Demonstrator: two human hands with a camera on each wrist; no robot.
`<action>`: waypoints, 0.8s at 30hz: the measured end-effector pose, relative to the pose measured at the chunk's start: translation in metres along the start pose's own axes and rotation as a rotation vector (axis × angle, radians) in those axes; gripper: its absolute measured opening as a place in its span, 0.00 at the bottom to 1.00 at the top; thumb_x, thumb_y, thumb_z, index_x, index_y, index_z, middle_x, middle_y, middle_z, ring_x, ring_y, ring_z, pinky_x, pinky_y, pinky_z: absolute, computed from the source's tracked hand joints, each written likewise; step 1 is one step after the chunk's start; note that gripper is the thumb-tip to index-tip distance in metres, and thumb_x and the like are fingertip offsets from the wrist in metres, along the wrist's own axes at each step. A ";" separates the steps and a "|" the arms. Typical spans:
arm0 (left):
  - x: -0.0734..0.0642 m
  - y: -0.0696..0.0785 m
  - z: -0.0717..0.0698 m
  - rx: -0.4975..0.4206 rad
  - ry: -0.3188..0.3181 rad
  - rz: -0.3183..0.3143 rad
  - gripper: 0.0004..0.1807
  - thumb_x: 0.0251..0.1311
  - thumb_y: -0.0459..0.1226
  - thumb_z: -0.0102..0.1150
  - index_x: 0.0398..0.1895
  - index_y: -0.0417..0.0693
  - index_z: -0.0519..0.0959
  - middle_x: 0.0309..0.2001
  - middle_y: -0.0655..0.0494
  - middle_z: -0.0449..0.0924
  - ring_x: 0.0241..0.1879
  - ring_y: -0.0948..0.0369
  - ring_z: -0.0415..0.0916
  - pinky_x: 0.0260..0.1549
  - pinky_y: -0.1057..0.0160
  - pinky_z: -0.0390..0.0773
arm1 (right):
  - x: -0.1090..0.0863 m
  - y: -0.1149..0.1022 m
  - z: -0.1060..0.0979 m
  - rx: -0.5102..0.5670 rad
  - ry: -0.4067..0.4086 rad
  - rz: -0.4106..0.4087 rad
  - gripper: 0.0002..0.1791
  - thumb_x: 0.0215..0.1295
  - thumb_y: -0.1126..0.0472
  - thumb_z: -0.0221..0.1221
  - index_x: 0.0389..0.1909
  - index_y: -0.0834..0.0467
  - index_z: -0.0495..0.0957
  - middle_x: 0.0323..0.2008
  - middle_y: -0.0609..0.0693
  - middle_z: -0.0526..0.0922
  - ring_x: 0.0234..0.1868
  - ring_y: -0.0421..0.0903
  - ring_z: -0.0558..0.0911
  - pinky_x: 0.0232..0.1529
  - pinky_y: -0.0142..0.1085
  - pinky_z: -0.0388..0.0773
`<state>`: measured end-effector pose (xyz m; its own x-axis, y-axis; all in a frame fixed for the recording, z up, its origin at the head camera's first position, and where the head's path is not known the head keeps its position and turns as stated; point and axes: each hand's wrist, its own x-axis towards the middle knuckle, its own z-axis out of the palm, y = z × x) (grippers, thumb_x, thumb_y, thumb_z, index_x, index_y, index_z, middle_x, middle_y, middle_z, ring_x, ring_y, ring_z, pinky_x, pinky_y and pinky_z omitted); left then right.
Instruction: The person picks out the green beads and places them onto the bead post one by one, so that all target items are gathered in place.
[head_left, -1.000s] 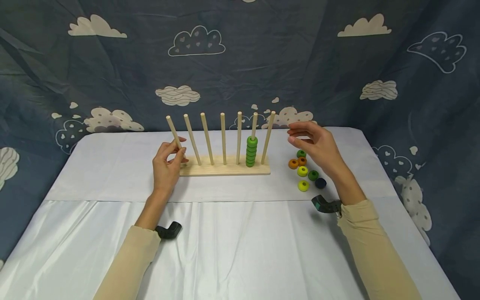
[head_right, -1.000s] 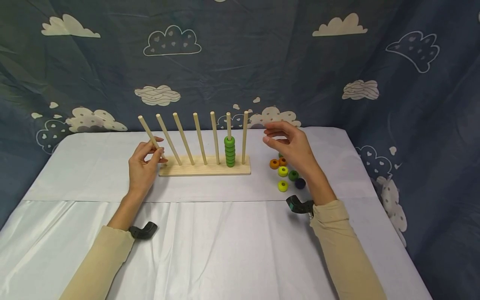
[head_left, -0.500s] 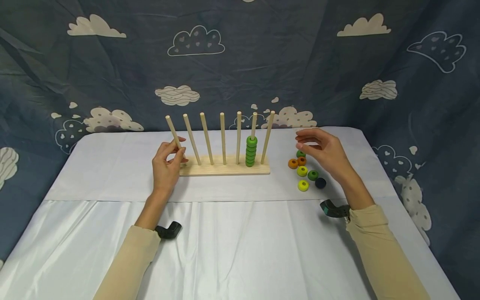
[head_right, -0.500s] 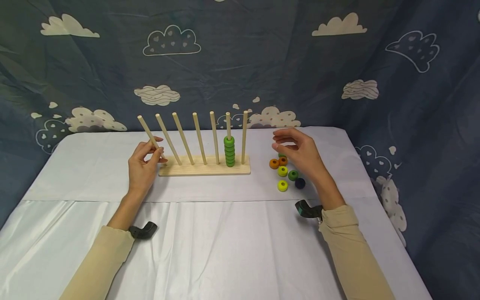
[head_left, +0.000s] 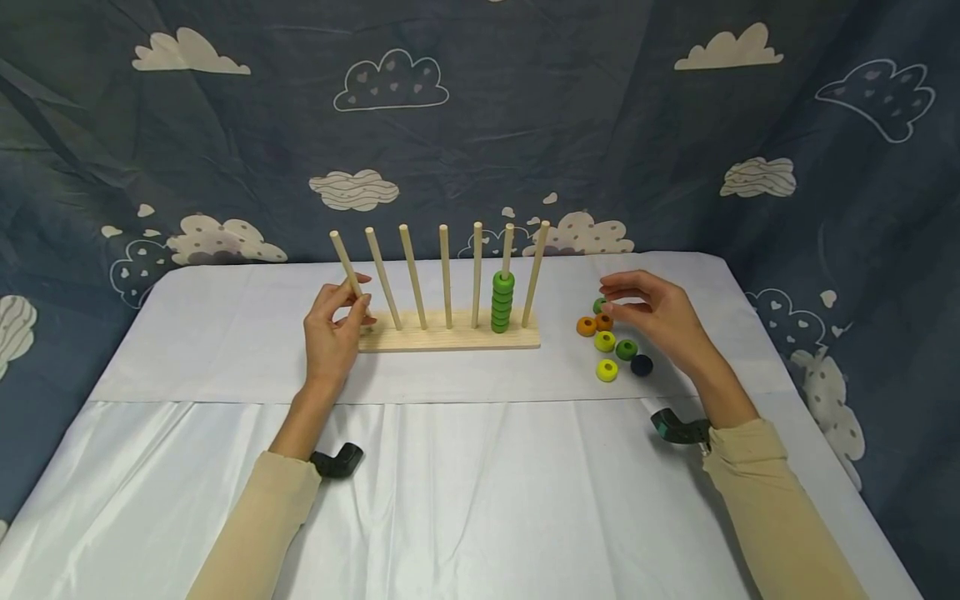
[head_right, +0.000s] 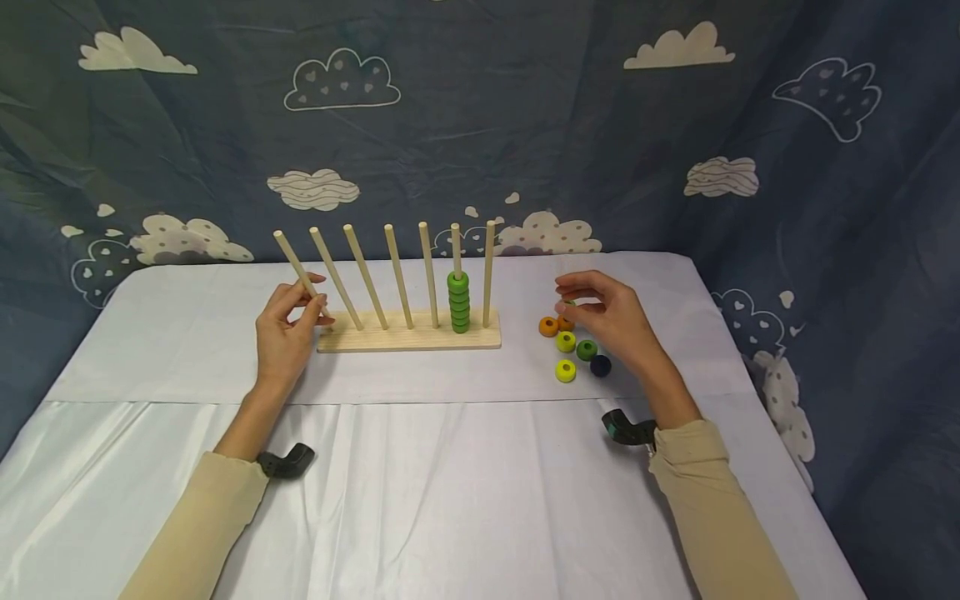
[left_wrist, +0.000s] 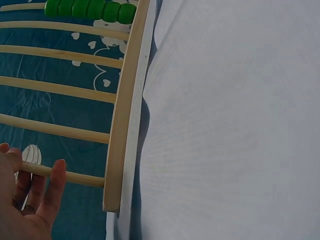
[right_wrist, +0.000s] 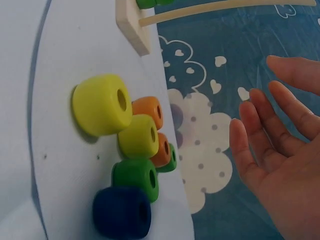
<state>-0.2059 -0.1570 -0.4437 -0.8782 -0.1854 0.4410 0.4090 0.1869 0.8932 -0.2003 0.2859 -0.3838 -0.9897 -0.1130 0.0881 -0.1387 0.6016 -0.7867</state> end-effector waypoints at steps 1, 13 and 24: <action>0.000 0.000 0.000 0.001 0.000 0.000 0.15 0.69 0.30 0.64 0.58 0.43 0.86 0.42 0.49 0.75 0.42 0.64 0.80 0.36 0.59 0.95 | -0.001 0.001 0.000 0.001 0.000 0.000 0.25 0.73 0.57 0.65 0.69 0.54 0.76 0.62 0.56 0.82 0.56 0.35 0.78 0.52 0.12 0.77; -0.003 0.001 -0.001 0.005 0.004 -0.026 0.14 0.70 0.30 0.63 0.56 0.43 0.86 0.41 0.47 0.75 0.43 0.64 0.80 0.36 0.61 0.95 | -0.015 0.022 -0.004 0.001 -0.051 0.021 0.27 0.72 0.58 0.66 0.69 0.56 0.74 0.63 0.58 0.80 0.58 0.44 0.80 0.52 0.10 0.76; 0.000 0.002 0.000 -0.007 0.000 -0.012 0.14 0.70 0.29 0.63 0.57 0.42 0.86 0.41 0.45 0.75 0.42 0.63 0.80 0.37 0.59 0.95 | -0.018 0.041 -0.011 -0.036 -0.093 0.063 0.29 0.72 0.59 0.66 0.71 0.57 0.72 0.65 0.60 0.78 0.57 0.41 0.81 0.52 0.08 0.74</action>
<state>-0.2053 -0.1570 -0.4418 -0.8830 -0.1880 0.4301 0.4000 0.1783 0.8990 -0.1882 0.3214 -0.4108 -0.9891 -0.1460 -0.0186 -0.0796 0.6373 -0.7665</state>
